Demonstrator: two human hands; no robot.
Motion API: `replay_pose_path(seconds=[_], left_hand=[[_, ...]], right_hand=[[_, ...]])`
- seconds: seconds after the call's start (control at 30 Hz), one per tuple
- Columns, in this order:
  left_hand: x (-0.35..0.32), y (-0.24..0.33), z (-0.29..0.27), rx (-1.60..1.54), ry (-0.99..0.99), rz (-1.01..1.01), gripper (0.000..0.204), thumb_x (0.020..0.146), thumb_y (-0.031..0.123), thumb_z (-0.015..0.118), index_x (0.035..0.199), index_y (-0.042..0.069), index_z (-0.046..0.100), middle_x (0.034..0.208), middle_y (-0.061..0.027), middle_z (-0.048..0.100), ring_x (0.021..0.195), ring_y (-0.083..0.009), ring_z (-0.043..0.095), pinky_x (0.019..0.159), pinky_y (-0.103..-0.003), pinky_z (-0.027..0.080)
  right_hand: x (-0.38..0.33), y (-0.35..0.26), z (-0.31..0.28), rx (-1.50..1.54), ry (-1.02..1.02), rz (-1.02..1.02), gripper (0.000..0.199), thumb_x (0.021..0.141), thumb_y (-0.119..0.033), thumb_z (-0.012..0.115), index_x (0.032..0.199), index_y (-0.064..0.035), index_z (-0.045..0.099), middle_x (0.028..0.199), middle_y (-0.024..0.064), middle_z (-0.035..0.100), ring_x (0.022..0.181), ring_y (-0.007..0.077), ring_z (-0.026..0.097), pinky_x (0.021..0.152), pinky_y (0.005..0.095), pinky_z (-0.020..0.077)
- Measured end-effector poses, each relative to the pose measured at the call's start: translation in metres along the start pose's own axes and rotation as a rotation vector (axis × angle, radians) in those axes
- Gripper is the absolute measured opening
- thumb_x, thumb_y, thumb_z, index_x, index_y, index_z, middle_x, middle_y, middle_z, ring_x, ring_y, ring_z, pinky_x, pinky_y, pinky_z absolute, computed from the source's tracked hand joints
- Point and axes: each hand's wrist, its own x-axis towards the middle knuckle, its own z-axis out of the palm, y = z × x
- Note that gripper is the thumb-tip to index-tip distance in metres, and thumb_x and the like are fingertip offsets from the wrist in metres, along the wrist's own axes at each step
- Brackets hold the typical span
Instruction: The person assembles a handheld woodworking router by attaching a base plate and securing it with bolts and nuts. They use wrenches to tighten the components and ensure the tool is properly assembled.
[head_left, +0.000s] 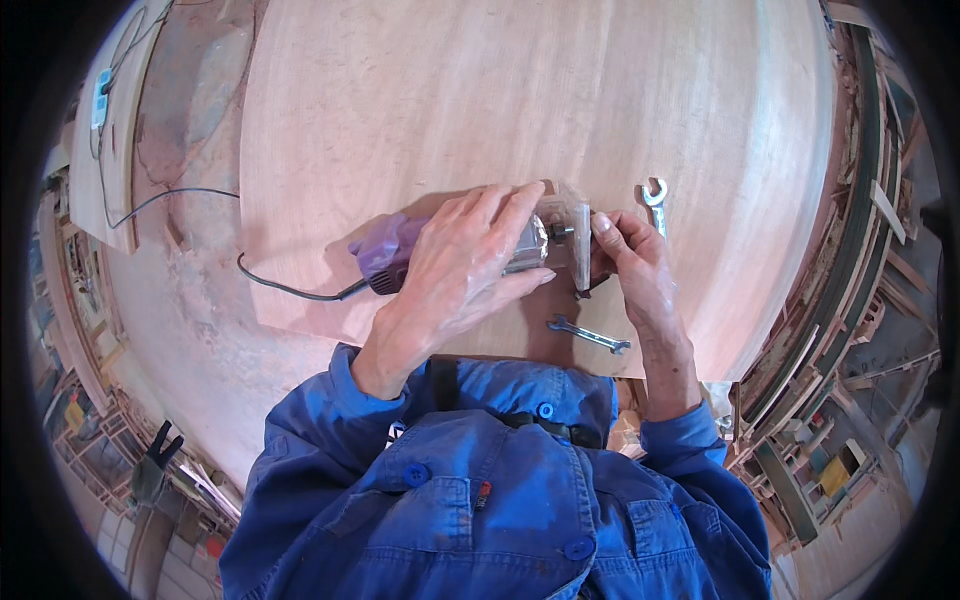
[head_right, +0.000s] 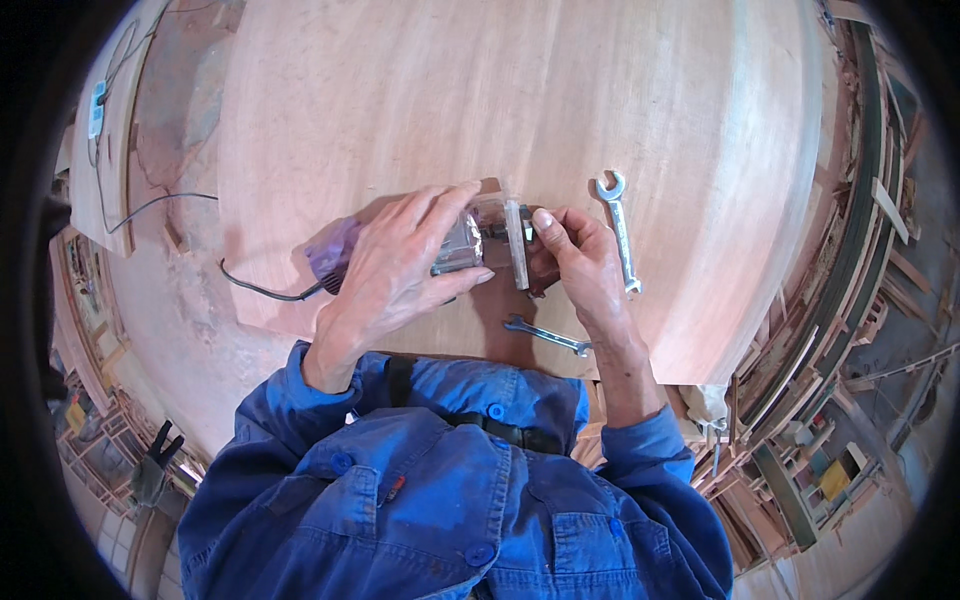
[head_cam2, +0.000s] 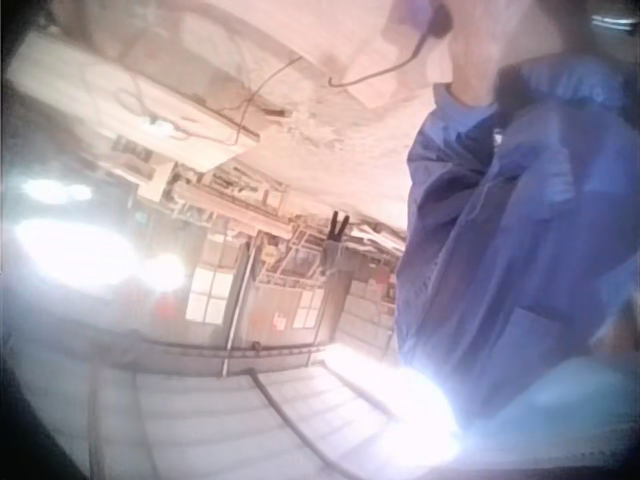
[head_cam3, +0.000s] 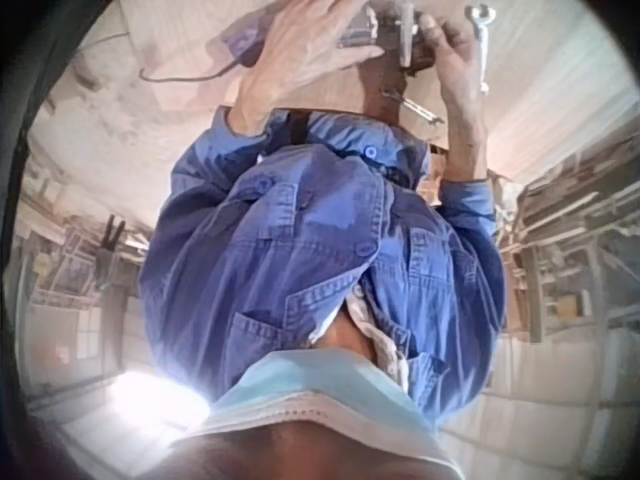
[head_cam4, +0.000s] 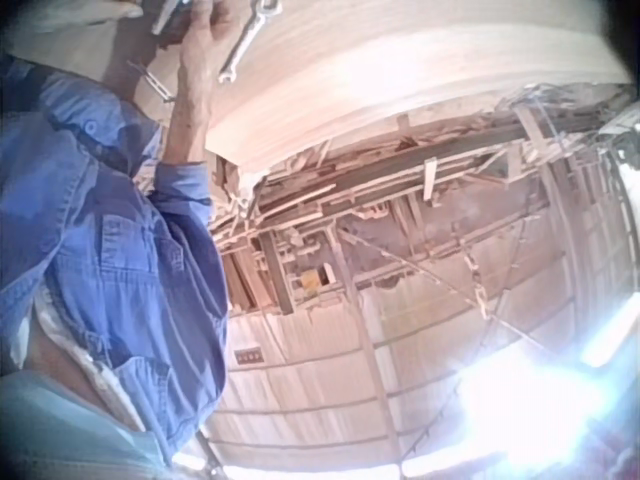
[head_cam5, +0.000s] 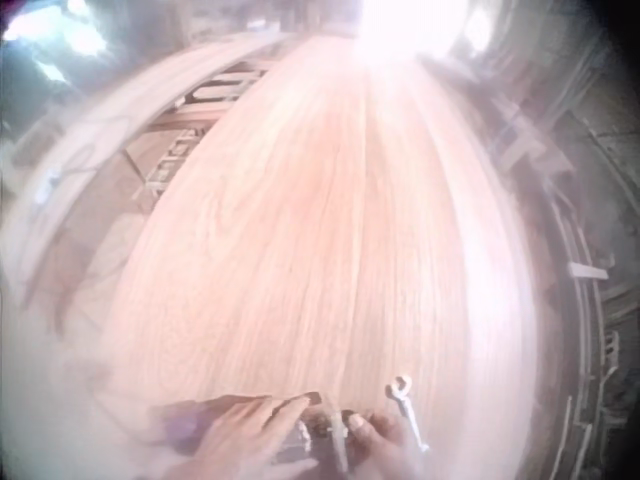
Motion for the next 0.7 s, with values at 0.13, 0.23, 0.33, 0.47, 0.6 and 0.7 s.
replay_pose_path(seconds=[0.13, 0.23, 0.33, 0.47, 0.6, 0.7], left_hand=[[-0.009, 0.002, -0.015, -0.069, 0.054, -0.013, 0.078, 0.073, 0.024, 0.085, 0.141, 0.006, 0.052, 0.127, -0.0166, 0.060, 0.115, -0.0358, 0.060, 0.096, -0.042, 0.050], [-0.020, -0.001, -0.032, -0.025, 0.050, -0.013, 0.074, 0.073, 0.022, 0.085, 0.138, 0.005, 0.055, 0.127, -0.0165, 0.061, 0.116, -0.0352, 0.060, 0.097, -0.042, 0.049], [-0.027, -0.008, -0.036, -0.004, 0.046, -0.006, 0.054, 0.081, 0.016, 0.078, 0.130, 0.004, 0.062, 0.125, -0.0152, 0.064, 0.114, -0.0328, 0.062, 0.095, -0.040, 0.050], [-0.028, -0.021, -0.029, -0.121, 0.083, 0.053, 0.037, 0.083, 0.002, 0.073, 0.120, 0.004, 0.068, 0.116, -0.0115, 0.066, 0.103, -0.0298, 0.066, 0.085, -0.037, 0.054], [-0.023, -0.017, -0.035, -0.169, 0.014, -0.012, 0.025, 0.091, 0.005, 0.067, 0.115, 0.004, 0.071, 0.110, -0.0106, 0.066, 0.100, -0.0244, 0.066, 0.083, -0.034, 0.053], [-0.014, -0.022, -0.049, -0.294, -0.143, -0.096, 0.021, 0.094, 0.010, 0.066, 0.114, 0.004, 0.072, 0.103, -0.0081, 0.064, 0.098, -0.0197, 0.064, 0.083, -0.031, 0.051]], right_hand=[[-0.003, -0.006, 0.003, 0.006, -0.026, 0.045, 0.029, 0.103, -0.030, 0.062, 0.096, -0.0020, 0.067, 0.070, 0.0027, 0.065, 0.057, 0.0096, 0.062, 0.049, 0.0251, 0.0511], [-0.001, -0.001, 0.002, 0.021, -0.025, 0.009, 0.030, 0.103, -0.031, 0.062, 0.096, -0.0020, 0.067, 0.070, 0.0028, 0.065, 0.057, 0.0093, 0.062, 0.049, 0.0247, 0.0514], [-0.006, -0.002, 0.003, 0.055, 0.042, 0.023, 0.031, 0.104, -0.032, 0.061, 0.094, -0.0029, 0.066, 0.069, 0.0020, 0.065, 0.058, 0.0088, 0.062, 0.049, 0.0232, 0.0508], [-0.021, 0.007, -0.003, -0.085, 0.307, -0.187, 0.032, 0.105, -0.031, 0.059, 0.092, -0.0027, 0.066, 0.071, 0.0020, 0.065, 0.057, 0.0071, 0.059, 0.051, 0.0214, 0.0474], [-0.085, 0.003, 0.014, -0.110, 0.049, -0.020, 0.035, 0.105, -0.033, 0.058, 0.089, -0.0022, 0.066, 0.073, 0.0020, 0.063, 0.062, 0.0055, 0.058, 0.055, 0.0216, 0.0465], [-0.086, 0.015, 0.045, -0.074, -0.312, -0.006, 0.037, 0.104, -0.037, 0.059, 0.097, -0.0016, 0.068, 0.082, 0.0042, 0.067, 0.074, 0.0061, 0.062, 0.063, 0.0216, 0.0505]])
